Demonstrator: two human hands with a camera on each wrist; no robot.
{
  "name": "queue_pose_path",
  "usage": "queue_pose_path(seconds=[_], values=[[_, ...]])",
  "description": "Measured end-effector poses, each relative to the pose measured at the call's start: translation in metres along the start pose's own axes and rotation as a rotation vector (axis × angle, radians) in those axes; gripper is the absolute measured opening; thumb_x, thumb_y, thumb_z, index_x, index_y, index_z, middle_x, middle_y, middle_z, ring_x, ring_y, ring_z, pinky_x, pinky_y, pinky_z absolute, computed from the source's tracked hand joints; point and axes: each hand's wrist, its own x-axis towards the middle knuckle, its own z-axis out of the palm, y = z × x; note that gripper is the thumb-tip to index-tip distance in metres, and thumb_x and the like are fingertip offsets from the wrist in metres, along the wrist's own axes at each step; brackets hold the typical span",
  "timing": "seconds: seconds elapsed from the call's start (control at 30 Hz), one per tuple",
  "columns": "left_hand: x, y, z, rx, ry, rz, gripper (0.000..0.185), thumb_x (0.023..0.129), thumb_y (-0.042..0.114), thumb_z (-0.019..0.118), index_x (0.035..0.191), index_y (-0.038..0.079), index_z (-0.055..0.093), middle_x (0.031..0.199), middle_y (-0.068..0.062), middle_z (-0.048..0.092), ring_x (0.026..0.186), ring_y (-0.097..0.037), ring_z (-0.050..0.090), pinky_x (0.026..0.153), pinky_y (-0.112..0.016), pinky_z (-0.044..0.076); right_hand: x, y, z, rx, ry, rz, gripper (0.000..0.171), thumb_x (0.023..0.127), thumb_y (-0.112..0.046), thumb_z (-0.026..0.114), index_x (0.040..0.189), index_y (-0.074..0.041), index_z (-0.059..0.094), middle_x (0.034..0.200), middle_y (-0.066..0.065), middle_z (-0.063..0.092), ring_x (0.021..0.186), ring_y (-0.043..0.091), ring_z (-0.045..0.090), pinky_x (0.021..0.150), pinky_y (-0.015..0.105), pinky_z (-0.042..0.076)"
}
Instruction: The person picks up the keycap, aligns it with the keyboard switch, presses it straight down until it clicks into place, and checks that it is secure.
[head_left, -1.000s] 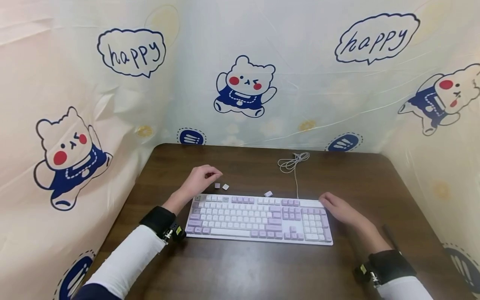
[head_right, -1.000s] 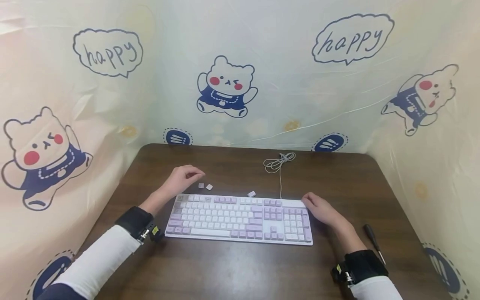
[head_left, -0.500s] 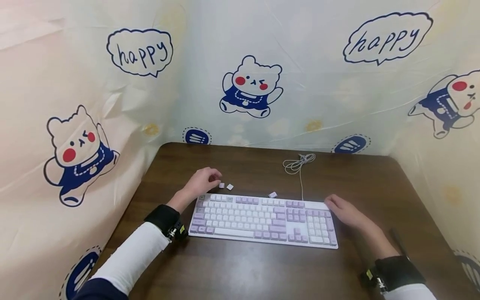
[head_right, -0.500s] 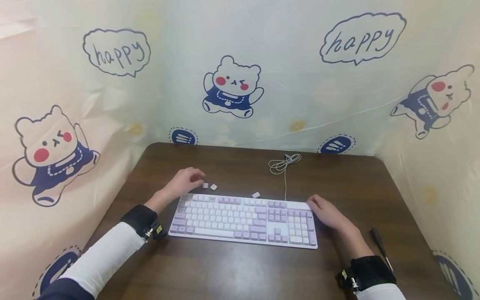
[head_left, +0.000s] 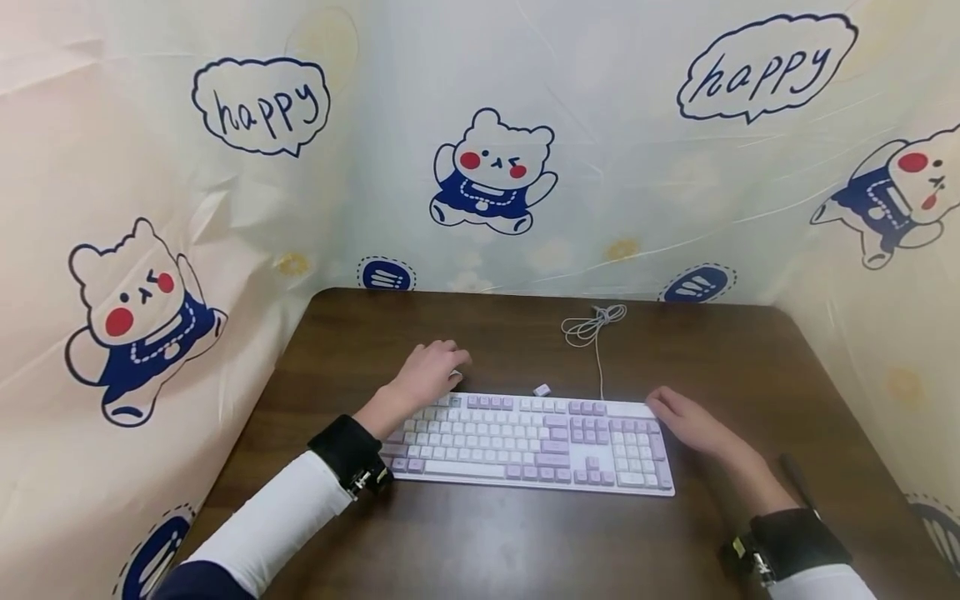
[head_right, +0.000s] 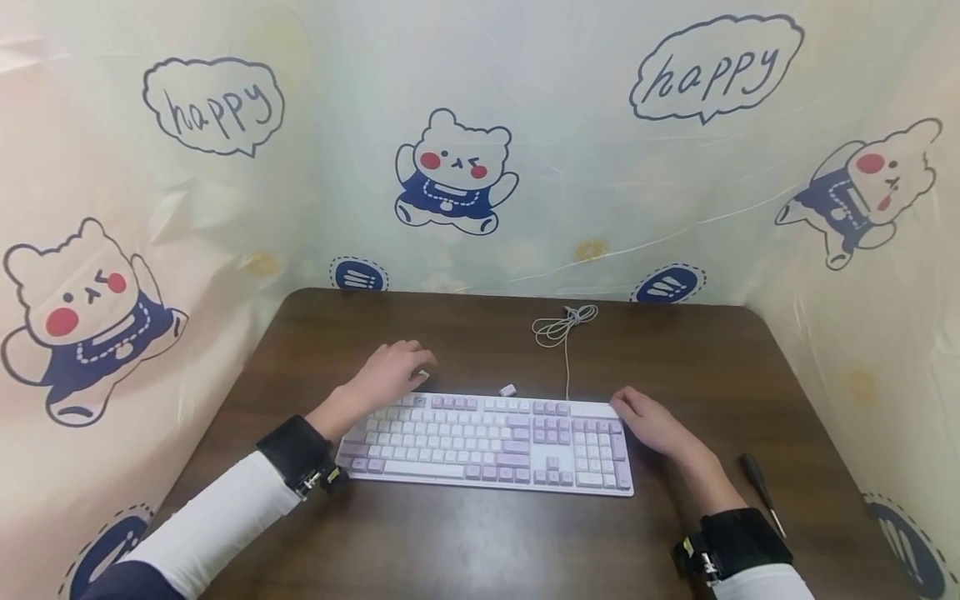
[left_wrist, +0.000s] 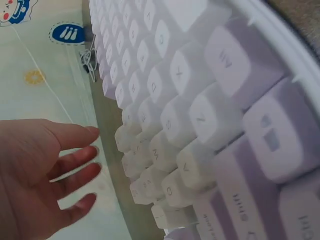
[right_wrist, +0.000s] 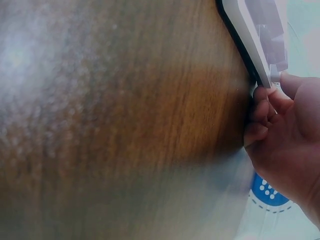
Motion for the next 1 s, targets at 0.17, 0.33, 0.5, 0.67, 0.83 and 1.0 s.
queue_pose_path(seconds=[0.17,0.33,0.5,0.67,0.83,1.0], values=[[0.005,-0.001,-0.002,-0.034,-0.012,-0.02,0.026,0.098,0.011,0.074,0.124,0.013,0.074,0.115,-0.007,0.07,0.11,-0.028,0.065,0.092,-0.051,0.046,-0.001,-0.002,-0.002,0.005,-0.004,-0.001,0.036,0.112,-0.035,0.046,0.126,-0.003,0.058,0.109,0.009,0.064,0.102,0.025,0.062,0.086,0.042,0.052],[0.004,-0.013,0.0,-0.049,-0.056,-0.06,0.026,0.1,0.009,0.07,0.125,0.012,0.073,0.118,-0.008,0.07,0.112,-0.029,0.065,0.093,-0.053,0.046,-0.003,-0.001,-0.002,0.001,-0.007,-0.008,0.036,0.112,-0.033,0.047,0.125,-0.002,0.058,0.108,0.009,0.064,0.101,0.026,0.063,0.084,0.041,0.052],[0.002,-0.027,0.003,-0.119,-0.098,-0.158,0.022,0.098,0.003,0.068,0.119,0.009,0.073,0.113,-0.01,0.066,0.103,-0.028,0.062,0.094,-0.048,0.051,-0.001,-0.001,-0.001,0.017,0.001,-0.007,0.036,0.111,-0.034,0.048,0.125,-0.003,0.058,0.109,0.009,0.064,0.102,0.026,0.063,0.086,0.042,0.052],[0.001,-0.033,0.007,-0.141,-0.142,-0.119,0.024,0.098,0.007,0.07,0.122,0.011,0.072,0.117,-0.01,0.065,0.108,-0.03,0.059,0.098,-0.051,0.049,-0.004,0.0,0.001,0.022,-0.014,0.004,0.036,0.111,-0.034,0.048,0.125,-0.003,0.057,0.108,0.008,0.064,0.1,0.024,0.062,0.083,0.04,0.051],[0.006,-0.032,0.011,-0.141,-0.138,0.04,0.028,0.099,0.009,0.071,0.126,0.014,0.074,0.12,-0.006,0.065,0.113,-0.027,0.06,0.099,-0.048,0.047,-0.004,0.001,0.002,0.013,-0.004,0.002,0.036,0.112,-0.034,0.047,0.125,-0.003,0.058,0.108,0.008,0.064,0.1,0.024,0.062,0.083,0.04,0.051],[0.012,-0.033,0.013,-0.145,-0.15,0.098,0.03,0.099,0.003,0.069,0.128,0.01,0.074,0.115,-0.007,0.064,0.105,-0.021,0.062,0.091,-0.036,0.053,0.001,0.0,-0.002,0.023,-0.004,-0.016,0.036,0.111,-0.035,0.048,0.126,-0.003,0.058,0.108,0.008,0.064,0.101,0.025,0.062,0.084,0.041,0.051]])
